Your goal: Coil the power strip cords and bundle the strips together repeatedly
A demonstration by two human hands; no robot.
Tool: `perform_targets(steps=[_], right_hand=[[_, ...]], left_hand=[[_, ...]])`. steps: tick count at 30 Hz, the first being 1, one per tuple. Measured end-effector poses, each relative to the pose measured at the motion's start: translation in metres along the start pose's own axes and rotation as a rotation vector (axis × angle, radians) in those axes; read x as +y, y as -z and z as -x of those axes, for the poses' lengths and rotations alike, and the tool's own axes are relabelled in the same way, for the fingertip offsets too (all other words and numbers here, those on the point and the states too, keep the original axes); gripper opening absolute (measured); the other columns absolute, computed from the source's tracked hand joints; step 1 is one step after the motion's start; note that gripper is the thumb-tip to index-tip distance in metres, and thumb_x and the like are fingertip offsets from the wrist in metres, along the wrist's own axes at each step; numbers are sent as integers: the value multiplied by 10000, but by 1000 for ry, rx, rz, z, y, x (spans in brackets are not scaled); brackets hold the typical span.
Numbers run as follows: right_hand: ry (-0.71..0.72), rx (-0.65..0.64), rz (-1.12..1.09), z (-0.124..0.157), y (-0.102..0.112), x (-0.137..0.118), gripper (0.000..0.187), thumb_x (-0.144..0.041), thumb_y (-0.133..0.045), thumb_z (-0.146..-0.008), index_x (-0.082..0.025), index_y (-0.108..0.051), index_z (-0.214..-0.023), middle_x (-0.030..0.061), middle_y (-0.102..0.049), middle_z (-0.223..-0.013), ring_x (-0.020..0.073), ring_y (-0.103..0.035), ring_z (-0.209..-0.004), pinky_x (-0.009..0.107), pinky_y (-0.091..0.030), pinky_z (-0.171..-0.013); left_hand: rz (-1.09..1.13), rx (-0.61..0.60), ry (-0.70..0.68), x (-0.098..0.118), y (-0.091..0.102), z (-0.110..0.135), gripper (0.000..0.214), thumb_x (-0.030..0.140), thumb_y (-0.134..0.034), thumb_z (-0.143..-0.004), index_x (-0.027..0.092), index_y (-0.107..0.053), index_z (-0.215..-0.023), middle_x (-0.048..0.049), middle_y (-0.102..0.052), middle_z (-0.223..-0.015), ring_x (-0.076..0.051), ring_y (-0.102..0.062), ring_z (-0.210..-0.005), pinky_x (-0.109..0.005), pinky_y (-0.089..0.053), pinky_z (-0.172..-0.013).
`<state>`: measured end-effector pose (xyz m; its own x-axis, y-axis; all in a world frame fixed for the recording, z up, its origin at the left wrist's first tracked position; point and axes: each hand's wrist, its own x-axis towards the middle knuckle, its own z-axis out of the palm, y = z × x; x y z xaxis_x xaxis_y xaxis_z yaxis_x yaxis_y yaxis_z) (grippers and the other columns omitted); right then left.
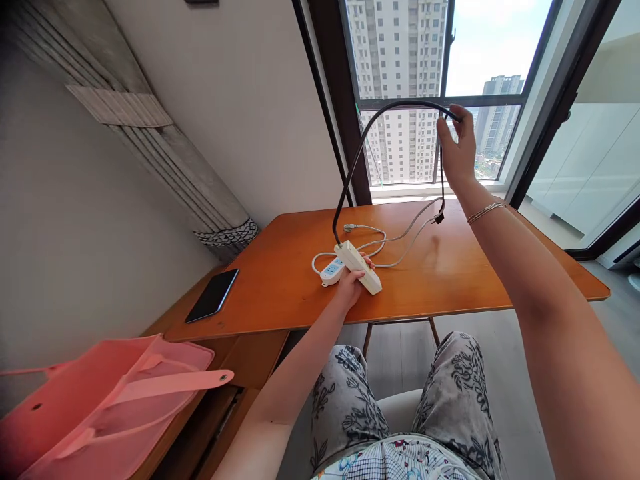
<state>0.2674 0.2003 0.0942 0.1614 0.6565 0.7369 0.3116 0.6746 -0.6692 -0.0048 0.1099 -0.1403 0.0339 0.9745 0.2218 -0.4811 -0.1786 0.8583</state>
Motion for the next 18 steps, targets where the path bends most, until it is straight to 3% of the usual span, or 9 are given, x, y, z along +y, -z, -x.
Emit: perform_targets(steps=[3,8,10,14,18], right_hand=[[108,38,1,2,-1,12,350,-418,-687,-874,-277,-537,-1156,22,-573,-1331,198,-459,-1338,445,-353,-1143],[-61,11,-67,-6,-1,25,271,-491,-641,-891,-234,-571,-943,18,-653,-1068,212,-588,-1199,430,-462,-1031],[-114,41,-135,-10,2,19,273,-530,-614,-907,-265,-559,-945,19,-660,-1109,212,-572,-1237,397,-500,-982],[-52,134,-257,-11,4,-1,286,-537,-565,-941,-258,-519,-895,12,-644,-1249,168,-594,-1233,331,-504,-975],[-167,19,-273,0,-3,-11,422,-595,-470,-964,-209,-523,-802,54,-688,-1165,175,-680,-1087,318,-533,-897]], left_hand=[[5,3,6,-1,-2,0,548,214,-658,-557,226,-603,-1102,-13,-661,-869,-220,-629,-874,-384,-478,-833],[-9,-4,11,-1,-1,-1,528,214,-664,-582,232,-599,-1106,-8,-659,-874,-208,-628,-869,-381,-481,-840],[-7,-8,14,-1,-1,-1,531,214,-670,-580,233,-598,-1106,-8,-658,-873,-212,-632,-879,-384,-482,-839],[-11,-34,5,-3,-2,-2,524,209,-682,-575,231,-604,-1093,-17,-673,-894,-225,-640,-908,-390,-484,-844],[-49,-69,18,-5,-4,-4,503,202,-675,-568,216,-607,-1067,-52,-714,-996,-242,-653,-952,-408,-477,-876]])
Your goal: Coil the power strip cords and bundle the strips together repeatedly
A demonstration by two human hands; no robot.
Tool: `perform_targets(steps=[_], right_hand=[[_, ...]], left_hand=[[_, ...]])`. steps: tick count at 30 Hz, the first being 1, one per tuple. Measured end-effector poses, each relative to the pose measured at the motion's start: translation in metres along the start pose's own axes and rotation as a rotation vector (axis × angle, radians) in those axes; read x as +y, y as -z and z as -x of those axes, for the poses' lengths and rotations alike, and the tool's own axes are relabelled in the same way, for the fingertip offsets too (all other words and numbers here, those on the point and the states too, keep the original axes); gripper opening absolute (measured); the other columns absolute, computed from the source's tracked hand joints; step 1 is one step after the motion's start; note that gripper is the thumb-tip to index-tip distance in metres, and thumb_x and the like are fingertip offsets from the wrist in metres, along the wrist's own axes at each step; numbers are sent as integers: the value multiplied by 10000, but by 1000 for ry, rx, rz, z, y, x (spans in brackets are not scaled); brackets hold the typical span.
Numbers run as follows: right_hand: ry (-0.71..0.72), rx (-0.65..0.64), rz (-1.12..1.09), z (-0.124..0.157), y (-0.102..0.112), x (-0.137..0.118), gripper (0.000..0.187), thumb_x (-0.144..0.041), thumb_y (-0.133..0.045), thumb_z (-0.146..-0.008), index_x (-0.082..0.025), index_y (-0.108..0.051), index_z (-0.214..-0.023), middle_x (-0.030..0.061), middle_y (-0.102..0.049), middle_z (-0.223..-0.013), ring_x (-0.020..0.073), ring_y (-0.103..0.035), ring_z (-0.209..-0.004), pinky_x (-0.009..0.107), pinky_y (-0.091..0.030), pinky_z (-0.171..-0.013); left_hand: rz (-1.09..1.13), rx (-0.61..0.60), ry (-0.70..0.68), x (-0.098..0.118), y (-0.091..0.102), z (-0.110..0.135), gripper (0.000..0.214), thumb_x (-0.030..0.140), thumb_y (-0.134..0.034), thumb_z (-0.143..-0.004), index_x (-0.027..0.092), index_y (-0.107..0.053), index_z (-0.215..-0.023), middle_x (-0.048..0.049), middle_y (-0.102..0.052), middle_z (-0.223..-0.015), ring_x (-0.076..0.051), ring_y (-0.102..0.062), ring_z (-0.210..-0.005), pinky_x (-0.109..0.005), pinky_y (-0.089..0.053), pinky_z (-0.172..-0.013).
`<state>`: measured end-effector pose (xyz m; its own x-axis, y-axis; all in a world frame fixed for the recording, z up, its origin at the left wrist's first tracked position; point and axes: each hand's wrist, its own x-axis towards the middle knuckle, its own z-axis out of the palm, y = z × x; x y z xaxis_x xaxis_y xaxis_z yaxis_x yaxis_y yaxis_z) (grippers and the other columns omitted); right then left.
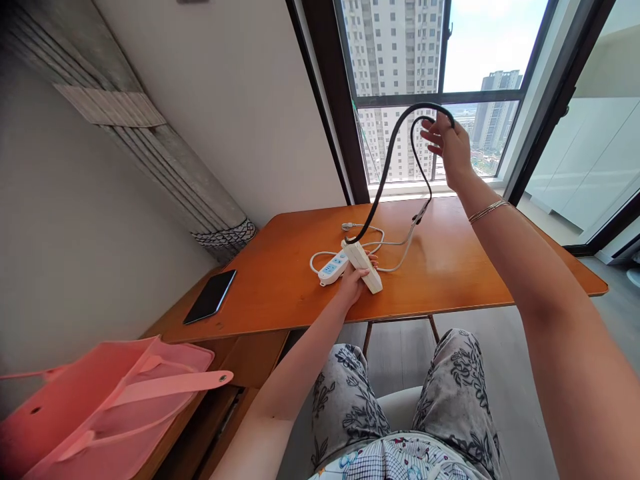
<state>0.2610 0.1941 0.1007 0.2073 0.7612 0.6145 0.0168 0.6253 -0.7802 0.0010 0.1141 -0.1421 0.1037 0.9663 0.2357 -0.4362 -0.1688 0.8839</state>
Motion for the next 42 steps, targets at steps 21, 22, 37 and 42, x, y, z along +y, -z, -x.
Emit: perform_targets(steps=[21,22,37,42], right_hand=[[1,-69,-142,23,-15,-5,508,-718,-513,-867,-220,-532,-769,48,-719,-933,200,-718,-973,255,-553,-657],[-13,-70,-147,25,-15,-4,512,-719,-516,-864,-218,-521,-754,51,-715,-911,194,-721,-944,254,-548,-647],[227,34,-24,23,-14,-34,562,-821,-338,-870,-287,-513,-896,60,-653,-1152,234,-566,-1195,375,-515,-847],[322,127,215,6,12,-11,485,-698,-248,-968,-320,-477,-1168,104,-573,-1202,264,-479,-1246,417,-463,-859]], left_hand=[[155,-269,392,-13,-19,-65,560,153,-570,-476,184,-626,-1032,-61,-735,-973,-302,-685,-997,-430,-510,-868],[169,-249,376,-13,-19,-66,551,145,-566,-487,191,-627,-1033,-46,-731,-955,-294,-681,-1008,-427,-504,-889],[134,-118,265,-19,-21,-67,429,110,-630,-492,191,-647,-913,-30,-732,-951,-258,-686,-999,-398,-495,-928],[57,-82,189,-15,-21,-55,468,143,-706,-521,209,-616,-975,-41,-697,-1189,-258,-684,-1070,-413,-470,-970]])
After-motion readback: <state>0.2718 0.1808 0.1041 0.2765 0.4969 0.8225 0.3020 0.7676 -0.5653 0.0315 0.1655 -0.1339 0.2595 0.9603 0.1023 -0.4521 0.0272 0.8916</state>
